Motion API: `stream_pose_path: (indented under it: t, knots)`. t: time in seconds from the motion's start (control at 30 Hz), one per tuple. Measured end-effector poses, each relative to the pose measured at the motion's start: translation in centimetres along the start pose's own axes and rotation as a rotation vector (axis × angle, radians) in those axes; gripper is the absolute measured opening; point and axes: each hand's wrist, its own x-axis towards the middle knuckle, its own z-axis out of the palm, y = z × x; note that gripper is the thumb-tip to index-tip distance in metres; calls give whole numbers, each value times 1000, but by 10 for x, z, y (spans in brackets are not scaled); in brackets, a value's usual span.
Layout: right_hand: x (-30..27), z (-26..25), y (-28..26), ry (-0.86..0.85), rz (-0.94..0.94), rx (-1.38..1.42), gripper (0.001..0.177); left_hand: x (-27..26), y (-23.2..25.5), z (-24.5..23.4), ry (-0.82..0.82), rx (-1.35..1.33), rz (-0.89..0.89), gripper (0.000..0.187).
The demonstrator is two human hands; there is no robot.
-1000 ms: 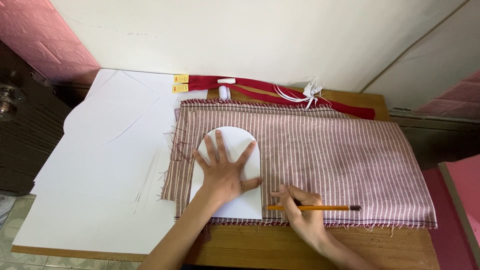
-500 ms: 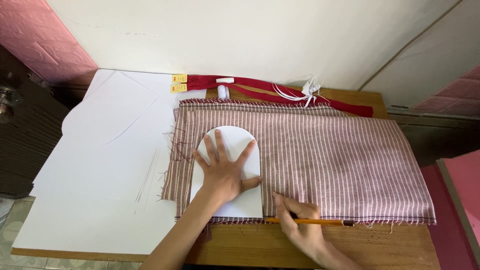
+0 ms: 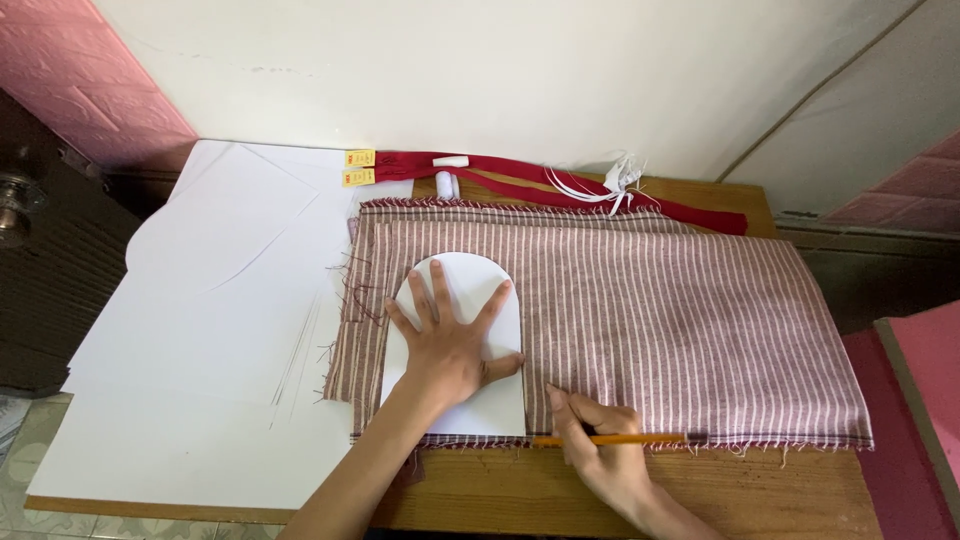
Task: Tracing a paper template onto striped fabric with a pencil and then cutting the shape out with scissors.
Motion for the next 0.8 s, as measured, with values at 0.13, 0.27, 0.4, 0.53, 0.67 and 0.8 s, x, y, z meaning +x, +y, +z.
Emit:
stream_pose_path:
  t: [0.13, 0.27, 0.4, 0.53, 0.67, 0.8]
  knots:
    - [14, -23, 27, 39, 256, 107, 42, 1, 1, 1, -10, 48, -18, 109]
    - [61, -39, 9, 205, 74, 140, 42, 2, -3, 5, 27, 11, 24, 111]
    - [105, -29, -41, 371, 16, 89, 39, 12, -11, 22, 221, -134, 107, 107]
    - [146, -43, -24, 271, -49, 27, 22, 3, -9, 15, 189, -144, 106, 100]
    - [201, -54, 5, 127, -247, -325, 14, 9, -13, 21, 208, -155, 121, 107]
    - [254, -52, 21, -124, -530, -995, 36, 51, -26, 72, 456, 20, 176, 114]
